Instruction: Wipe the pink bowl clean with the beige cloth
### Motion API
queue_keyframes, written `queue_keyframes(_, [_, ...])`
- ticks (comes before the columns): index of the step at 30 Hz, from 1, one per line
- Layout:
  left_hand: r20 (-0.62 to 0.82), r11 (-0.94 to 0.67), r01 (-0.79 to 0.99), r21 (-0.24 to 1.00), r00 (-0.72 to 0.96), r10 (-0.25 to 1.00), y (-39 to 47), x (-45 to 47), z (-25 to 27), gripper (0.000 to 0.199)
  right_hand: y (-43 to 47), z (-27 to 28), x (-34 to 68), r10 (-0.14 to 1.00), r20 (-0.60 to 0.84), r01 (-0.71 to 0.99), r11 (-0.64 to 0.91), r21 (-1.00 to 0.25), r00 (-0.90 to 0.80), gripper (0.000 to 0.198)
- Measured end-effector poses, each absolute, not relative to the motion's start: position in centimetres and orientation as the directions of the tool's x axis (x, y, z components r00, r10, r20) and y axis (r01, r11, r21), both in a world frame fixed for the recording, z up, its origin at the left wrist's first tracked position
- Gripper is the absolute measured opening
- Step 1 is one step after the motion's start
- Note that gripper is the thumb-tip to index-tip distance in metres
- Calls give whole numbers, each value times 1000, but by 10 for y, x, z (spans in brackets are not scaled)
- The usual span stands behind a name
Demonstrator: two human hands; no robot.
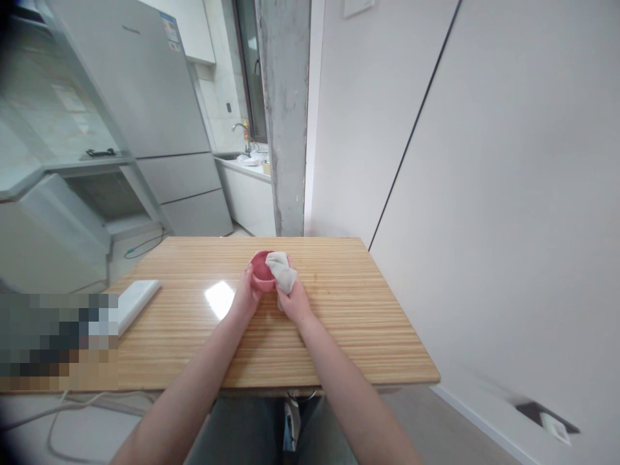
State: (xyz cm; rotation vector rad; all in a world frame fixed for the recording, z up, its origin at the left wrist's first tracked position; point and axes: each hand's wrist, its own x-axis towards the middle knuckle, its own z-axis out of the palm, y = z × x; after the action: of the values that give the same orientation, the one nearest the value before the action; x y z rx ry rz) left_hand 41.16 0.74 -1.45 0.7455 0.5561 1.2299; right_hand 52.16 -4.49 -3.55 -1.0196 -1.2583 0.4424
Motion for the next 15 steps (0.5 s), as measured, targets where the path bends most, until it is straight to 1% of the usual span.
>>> queue_keyframes(2, [21, 120, -620, 775, 215, 976, 8, 411, -14, 49, -43, -38, 515, 781, 503, 195, 464, -864, 371, 48])
queue_keyframes(3, [0, 141, -592, 793, 231, 973, 7, 411, -15, 55, -42, -40, 514, 777, 467, 170, 438, -883, 423, 50])
queue_keyframes(5, [-84, 237, -505, 830, 306, 948, 5, 413, -19, 67, -39, -44, 519, 742, 418, 129, 416, -900, 524, 54])
queue_keyframes(6, [-127, 289, -460, 840, 351, 928, 3, 414, -21, 69, -38, -45, 524, 723, 409, 117, 419, -901, 557, 55])
queue_keyframes(8, [-177, 362, -390, 847, 436, 882, 0, 415, -23, 64, -37, -46, 534, 703, 413, 119, 428, -896, 579, 54])
queue_keyframes(11, [-166, 387, -390, 836, 492, 855, -1, 416, -23, 51, -37, -44, 542, 734, 477, 188, 445, -876, 484, 47])
queue_keyframes(13, [-129, 351, -469, 810, 442, 888, 1, 415, -21, 46, -39, -42, 539, 754, 537, 250, 475, -844, 379, 46])
queue_keyframes(15, [-72, 280, -564, 777, 362, 929, 3, 415, -19, 43, -42, -40, 529, 765, 570, 287, 497, -819, 301, 48])
